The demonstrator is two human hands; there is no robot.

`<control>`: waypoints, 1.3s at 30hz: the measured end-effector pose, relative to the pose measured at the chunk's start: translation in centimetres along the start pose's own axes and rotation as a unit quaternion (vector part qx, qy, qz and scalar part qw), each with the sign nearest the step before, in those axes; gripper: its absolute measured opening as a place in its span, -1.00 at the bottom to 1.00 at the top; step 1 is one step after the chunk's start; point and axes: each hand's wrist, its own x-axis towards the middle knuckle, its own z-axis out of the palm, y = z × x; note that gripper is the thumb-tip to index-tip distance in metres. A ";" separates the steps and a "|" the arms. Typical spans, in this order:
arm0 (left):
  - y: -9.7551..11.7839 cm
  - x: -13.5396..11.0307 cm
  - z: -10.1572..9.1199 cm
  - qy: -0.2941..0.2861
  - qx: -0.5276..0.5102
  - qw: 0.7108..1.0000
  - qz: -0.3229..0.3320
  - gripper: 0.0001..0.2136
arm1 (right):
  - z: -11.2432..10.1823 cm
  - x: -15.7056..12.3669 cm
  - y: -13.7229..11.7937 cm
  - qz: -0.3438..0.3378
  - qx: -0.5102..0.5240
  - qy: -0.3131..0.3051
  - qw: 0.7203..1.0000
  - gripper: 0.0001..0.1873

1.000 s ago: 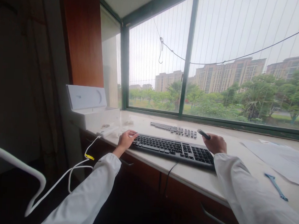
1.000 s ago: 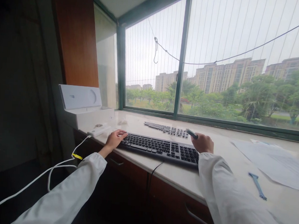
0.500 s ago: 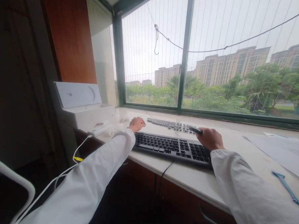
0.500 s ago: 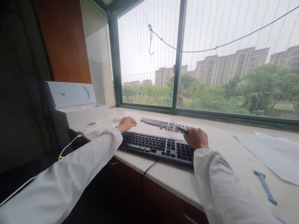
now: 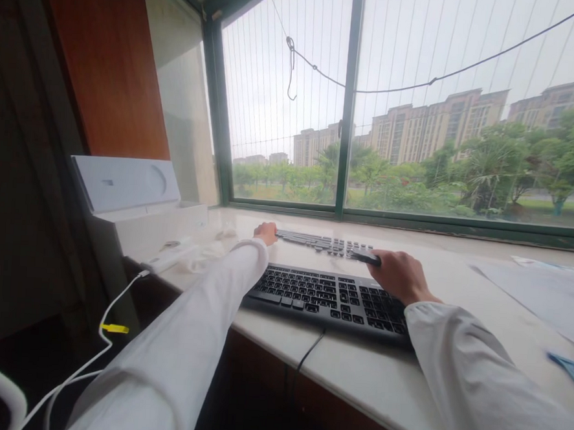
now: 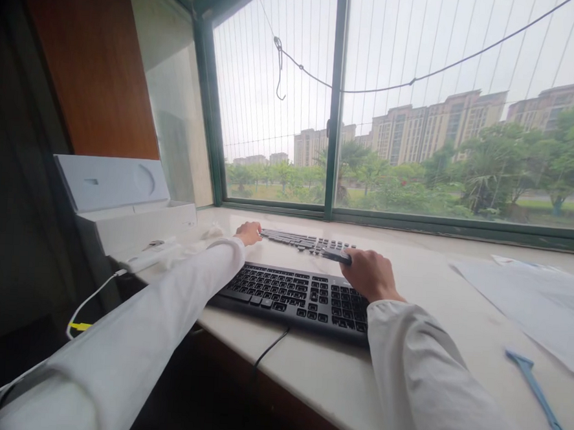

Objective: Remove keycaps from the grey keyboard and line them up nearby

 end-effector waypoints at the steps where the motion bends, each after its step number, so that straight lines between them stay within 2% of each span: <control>1: 0.1 0.3 0.2 -0.002 0.004 1.000 -0.002 -0.71 | 0.0 0.0 0.0 0.000 0.001 0.001 1.000 -0.67; 19: 1.5 2.4 2.1 -0.029 0.011 0.999 -0.019 -0.76 | -0.2 -0.1 -0.3 0.002 -0.009 0.003 1.000 -0.65; 34: 1.6 2.1 1.8 -0.042 0.020 0.999 -0.011 -0.74 | -0.4 -0.1 -0.3 0.007 0.002 -0.002 1.000 -0.65; 39: 1.4 1.6 0.6 -0.045 0.025 0.999 -0.013 -0.74 | -0.5 -0.1 -0.2 0.007 -0.002 -0.004 1.000 -0.64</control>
